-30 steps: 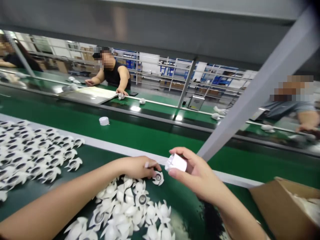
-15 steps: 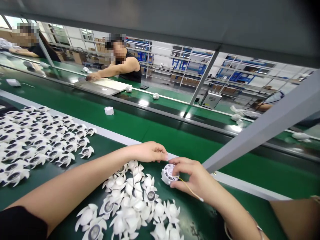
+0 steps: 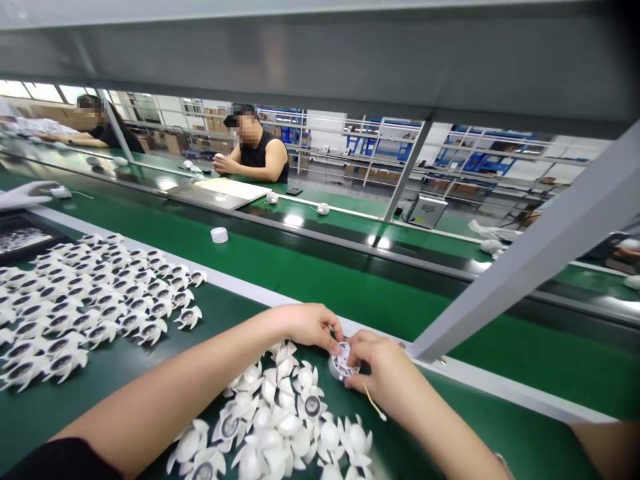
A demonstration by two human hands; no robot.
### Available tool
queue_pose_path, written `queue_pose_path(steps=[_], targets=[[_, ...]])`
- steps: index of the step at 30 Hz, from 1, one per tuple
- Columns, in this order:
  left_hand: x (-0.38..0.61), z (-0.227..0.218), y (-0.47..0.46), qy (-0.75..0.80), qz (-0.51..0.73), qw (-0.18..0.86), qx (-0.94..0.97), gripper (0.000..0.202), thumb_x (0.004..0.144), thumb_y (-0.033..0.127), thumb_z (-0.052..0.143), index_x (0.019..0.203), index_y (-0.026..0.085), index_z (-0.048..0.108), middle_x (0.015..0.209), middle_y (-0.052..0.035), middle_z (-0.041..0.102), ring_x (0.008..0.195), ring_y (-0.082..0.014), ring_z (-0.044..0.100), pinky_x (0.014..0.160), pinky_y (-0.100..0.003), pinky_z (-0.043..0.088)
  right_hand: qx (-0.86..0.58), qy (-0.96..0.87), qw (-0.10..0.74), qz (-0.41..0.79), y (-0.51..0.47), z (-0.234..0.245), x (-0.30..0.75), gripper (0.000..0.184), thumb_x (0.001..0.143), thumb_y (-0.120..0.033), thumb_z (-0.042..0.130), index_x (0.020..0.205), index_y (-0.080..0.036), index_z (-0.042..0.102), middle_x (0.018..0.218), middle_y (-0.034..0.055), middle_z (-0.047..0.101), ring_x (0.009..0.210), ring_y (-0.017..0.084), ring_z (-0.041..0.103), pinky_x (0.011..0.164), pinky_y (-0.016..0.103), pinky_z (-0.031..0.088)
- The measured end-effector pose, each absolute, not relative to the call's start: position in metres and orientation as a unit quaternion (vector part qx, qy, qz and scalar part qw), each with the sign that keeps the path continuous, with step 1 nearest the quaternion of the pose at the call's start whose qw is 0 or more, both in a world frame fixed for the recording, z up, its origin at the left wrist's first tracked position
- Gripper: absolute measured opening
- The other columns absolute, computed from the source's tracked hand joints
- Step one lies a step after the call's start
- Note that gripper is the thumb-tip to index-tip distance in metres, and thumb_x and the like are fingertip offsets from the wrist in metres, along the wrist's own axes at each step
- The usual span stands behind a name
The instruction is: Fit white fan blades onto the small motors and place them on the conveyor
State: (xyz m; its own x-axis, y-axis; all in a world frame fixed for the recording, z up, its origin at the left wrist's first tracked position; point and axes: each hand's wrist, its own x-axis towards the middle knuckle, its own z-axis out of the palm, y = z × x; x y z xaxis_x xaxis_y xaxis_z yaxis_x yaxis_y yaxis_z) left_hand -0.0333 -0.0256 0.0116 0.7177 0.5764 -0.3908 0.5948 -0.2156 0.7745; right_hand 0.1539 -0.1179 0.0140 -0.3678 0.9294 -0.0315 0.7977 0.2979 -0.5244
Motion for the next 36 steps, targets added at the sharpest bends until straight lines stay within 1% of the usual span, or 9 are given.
queue_pose_path(steps=[6, 11, 13, 16, 18, 23, 28, 33, 36], targets=[[-0.055, 0.04, -0.055, 0.447, 0.117, 0.307, 0.832, 0.053, 0.072, 0.054, 0.077, 0.113, 0.022, 0.068, 0.104, -0.0043, 0.067, 0.089, -0.0203, 0.062, 0.072, -0.026, 0.045, -0.49, -0.839, 0.155, 0.178, -0.118, 0.009, 0.171, 0.011, 0.078, -0.014, 0.066, 0.088, -0.02, 0.069, 0.115, 0.0071, 0.067, 0.103, 0.022, 0.065, 0.089, 0.033, 0.05], [-0.115, 0.075, -0.126, 0.473, 0.194, 0.226, 0.829, 0.065, 0.085, 0.062, 0.06, 0.14, 0.03, 0.047, 0.146, -0.0082, 0.045, 0.131, -0.0295, 0.045, 0.107, -0.041, 0.042, -0.594, -0.772, 0.221, -0.034, -0.116, 0.015, 0.188, 0.047, 0.089, -0.019, 0.052, 0.136, -0.012, 0.054, 0.152, 0.0213, 0.037, 0.133, 0.037, 0.046, 0.103, 0.053, 0.046], [-0.14, 0.068, -0.164, 0.48, 0.182, 0.192, 0.837, 0.088, 0.074, 0.071, 0.067, 0.148, 0.033, 0.037, 0.157, -0.0085, 0.03, 0.141, -0.0358, 0.034, 0.115, -0.05, 0.033, -0.586, -0.781, 0.214, -0.023, -0.13, 0.023, 0.186, 0.06, 0.088, -0.039, 0.06, 0.142, -0.016, 0.049, 0.156, 0.0198, 0.032, 0.138, 0.041, 0.04, 0.104, 0.058, 0.045], [-0.162, 0.035, -0.218, 0.492, 0.15, 0.148, 0.845, 0.118, 0.054, 0.082, 0.071, 0.153, 0.038, 0.024, 0.162, -0.0088, 0.02, 0.144, -0.045, 0.025, 0.118, -0.066, 0.015, -0.534, -0.829, 0.143, 0.086, -0.167, 0.021, 0.171, 0.107, 0.066, -0.066, 0.076, 0.155, -0.027, 0.031, 0.162, 0.0166, 0.019, 0.141, 0.05, 0.031, 0.099, 0.066, 0.046], [-0.165, 0.008, -0.241, 0.505, 0.131, 0.119, 0.844, 0.118, 0.057, 0.082, 0.07, 0.154, 0.04, 0.018, 0.163, -0.0097, 0.018, 0.145, -0.0458, 0.023, 0.116, -0.07, 0.011, -0.489, -0.855, 0.065, 0.159, -0.191, 0.005, 0.154, 0.126, 0.055, -0.057, 0.086, 0.158, -0.035, 0.018, 0.164, 0.0132, 0.009, 0.14, 0.056, 0.025, 0.095, 0.07, 0.047], [-0.153, -0.036, -0.253, 0.505, 0.125, 0.071, 0.851, 0.114, 0.063, 0.084, 0.064, 0.156, 0.038, 0.015, 0.162, -0.0145, 0.02, 0.144, -0.0481, 0.024, 0.111, -0.074, 0.022, -0.511, -0.845, -0.02, 0.158, -0.217, -0.05, 0.11, 0.115, 0.069, -0.016, 0.074, 0.154, -0.051, 0.004, 0.164, 0.0008, 0.001, 0.142, 0.056, 0.017, 0.092, 0.075, 0.043], [-0.139, -0.045, -0.235, 0.513, 0.147, 0.078, 0.842, 0.113, 0.065, 0.087, 0.057, 0.156, 0.037, 0.013, 0.162, -0.0156, 0.02, 0.145, -0.0489, 0.022, 0.107, -0.08, 0.021, -0.554, -0.821, -0.044, 0.132, -0.203, -0.05, 0.088, 0.148, 0.047, -0.045, 0.09, 0.158, -0.032, -0.007, 0.163, 0.0119, -0.012, 0.144, 0.054, -0.003, 0.106, 0.08, 0.015], [-0.14, -0.044, -0.23, 0.52, 0.195, 0.059, 0.829, 0.133, 0.05, 0.09, 0.066, 0.157, 0.033, 0.011, 0.161, -0.0185, 0.019, 0.143, -0.0551, 0.018, 0.101, -0.087, 0.014, -0.557, -0.825, 0.06, 0.074, -0.199, -0.012, 0.118, 0.126, 0.065, -0.052, 0.079, 0.159, -0.031, -0.003, 0.165, 0.0105, -0.007, 0.148, 0.045, 0.005, 0.113, 0.071, 0.02], [-0.157, -0.055, -0.258, 0.498, 0.23, 0.067, 0.833, 0.109, 0.063, 0.081, 0.066, 0.154, 0.043, 0.02, 0.159, -0.0079, 0.03, 0.144, -0.0483, 0.025, 0.111, -0.079, 0.018, -0.583, -0.797, 0.147, 0.061, -0.246, 0.011, 0.15, 0.087, 0.084, -0.053, 0.058, 0.156, -0.046, 0.01, 0.165, 0.0012, 0.013, 0.147, 0.039, 0.024, 0.107, 0.065, 0.039]])
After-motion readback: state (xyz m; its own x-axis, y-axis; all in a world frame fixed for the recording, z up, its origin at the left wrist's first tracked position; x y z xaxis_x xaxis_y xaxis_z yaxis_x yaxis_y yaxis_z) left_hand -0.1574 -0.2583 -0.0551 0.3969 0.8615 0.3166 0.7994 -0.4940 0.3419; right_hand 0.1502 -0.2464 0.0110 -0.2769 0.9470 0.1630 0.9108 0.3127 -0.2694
